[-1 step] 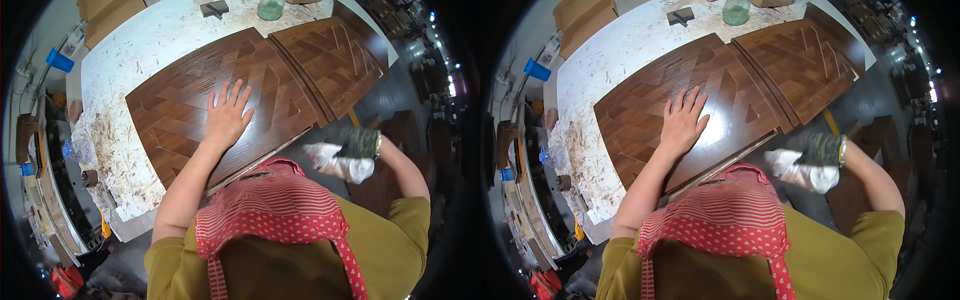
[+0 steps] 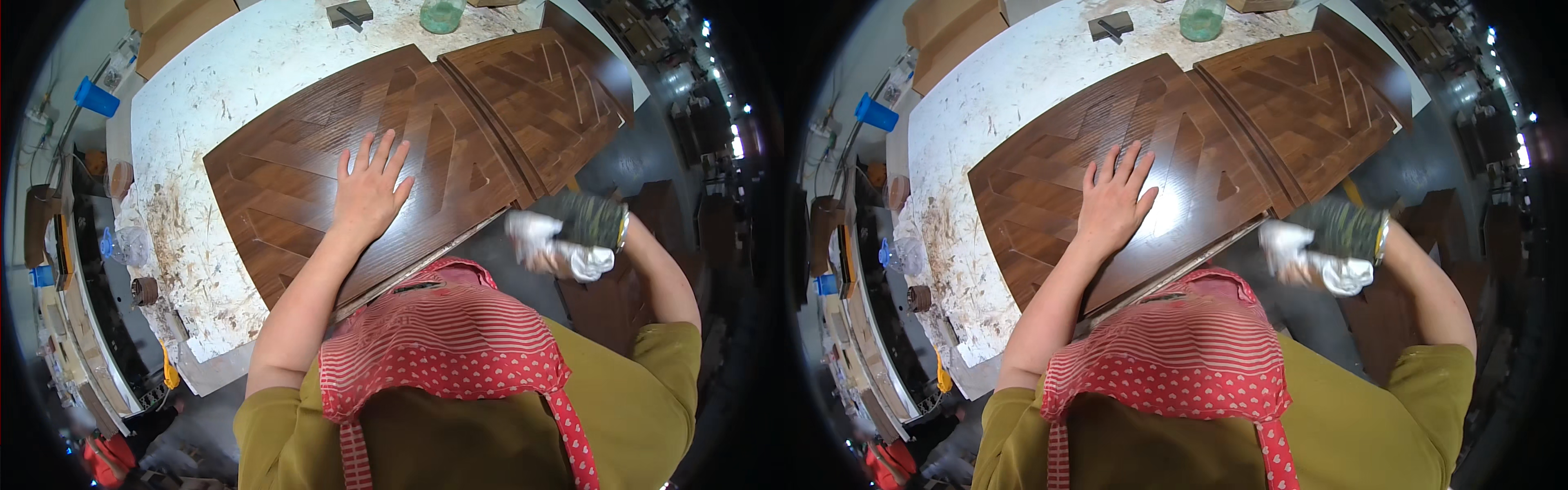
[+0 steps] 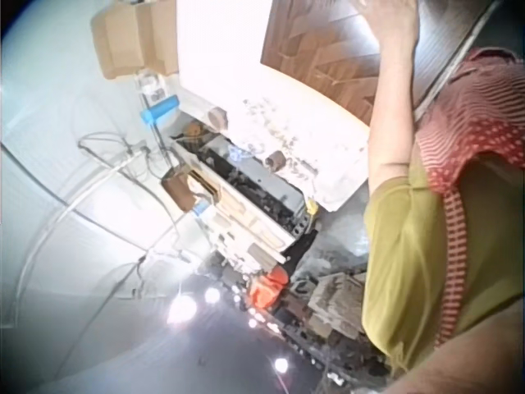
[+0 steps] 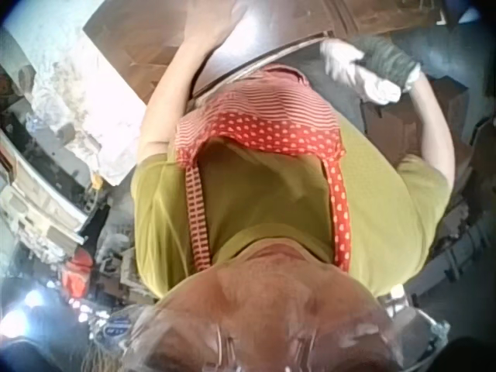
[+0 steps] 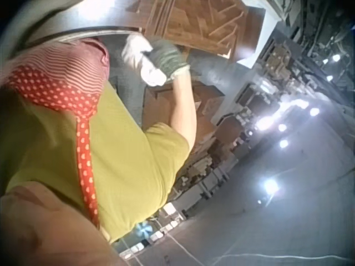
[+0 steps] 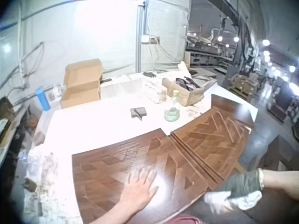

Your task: The person wipes down wooden furniture panels with a white cloth, applies a liquid from a bottle to the cloth, and uses a small scraper to clean edges or residues.

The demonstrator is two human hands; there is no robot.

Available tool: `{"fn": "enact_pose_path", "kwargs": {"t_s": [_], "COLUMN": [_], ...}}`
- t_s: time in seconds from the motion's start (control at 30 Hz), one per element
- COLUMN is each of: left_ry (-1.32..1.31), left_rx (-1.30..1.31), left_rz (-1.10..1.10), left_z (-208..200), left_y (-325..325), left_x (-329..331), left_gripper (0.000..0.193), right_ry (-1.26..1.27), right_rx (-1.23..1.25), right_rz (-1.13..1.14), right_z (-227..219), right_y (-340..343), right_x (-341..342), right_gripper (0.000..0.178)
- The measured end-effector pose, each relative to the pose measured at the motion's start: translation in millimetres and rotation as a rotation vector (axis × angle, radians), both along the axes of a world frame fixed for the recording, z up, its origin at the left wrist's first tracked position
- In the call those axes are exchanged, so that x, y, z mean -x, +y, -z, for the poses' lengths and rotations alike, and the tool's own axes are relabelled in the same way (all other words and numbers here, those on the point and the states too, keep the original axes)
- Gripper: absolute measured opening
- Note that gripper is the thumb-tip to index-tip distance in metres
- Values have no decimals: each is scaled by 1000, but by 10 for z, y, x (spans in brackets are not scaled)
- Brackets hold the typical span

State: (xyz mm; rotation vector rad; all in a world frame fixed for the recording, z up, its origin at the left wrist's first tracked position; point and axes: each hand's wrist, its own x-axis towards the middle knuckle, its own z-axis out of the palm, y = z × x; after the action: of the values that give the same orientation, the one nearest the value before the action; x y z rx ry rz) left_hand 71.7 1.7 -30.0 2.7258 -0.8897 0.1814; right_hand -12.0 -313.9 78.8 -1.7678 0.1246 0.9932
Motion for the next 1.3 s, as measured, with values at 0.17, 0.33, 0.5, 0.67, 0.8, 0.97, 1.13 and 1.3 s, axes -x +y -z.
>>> {"fn": "enact_pose_path", "kwargs": {"t_s": [0.17, 0.33, 0.5, 0.67, 0.8, 0.97, 1.13, 1.3], "left_ry": [-19, -30, -49, -58, -65, -70, -78, -88], "left_rx": [2, 38, 54, 32, 20, 26, 28, 55], "left_rz": [0, 11, 21, 17, 64, 36, 32, 64], "left_z": [25, 52, 50, 75, 67, 73, 82, 153], "left_y": [8, -26, 3, 27, -46, 45, 31, 1], "left_x": [-6, -69, -47, -8, -75, -20, 2, -70], "left_gripper": [50, 50, 50, 50, 51, 50, 50, 48], "right_ry": [-913, -1127, -213, -1058, -1274, -1061, -1163, -1222], "right_rx": [298, 571, 636, 523, 861, 972, 604, 593], "right_rz": [19, -378, -305, 275, -332, -113, 363, -337], "right_z": [-33, 666, 159, -228, 746, 505, 199, 628], "right_y": [509, 852, 59, 501, 1073, -136, 375, 1595], "right_x": [-546, 66, 595, 276, 386, 678, 207, 290], "right_gripper": [30, 47, 23, 30, 45, 31, 39, 51]}}
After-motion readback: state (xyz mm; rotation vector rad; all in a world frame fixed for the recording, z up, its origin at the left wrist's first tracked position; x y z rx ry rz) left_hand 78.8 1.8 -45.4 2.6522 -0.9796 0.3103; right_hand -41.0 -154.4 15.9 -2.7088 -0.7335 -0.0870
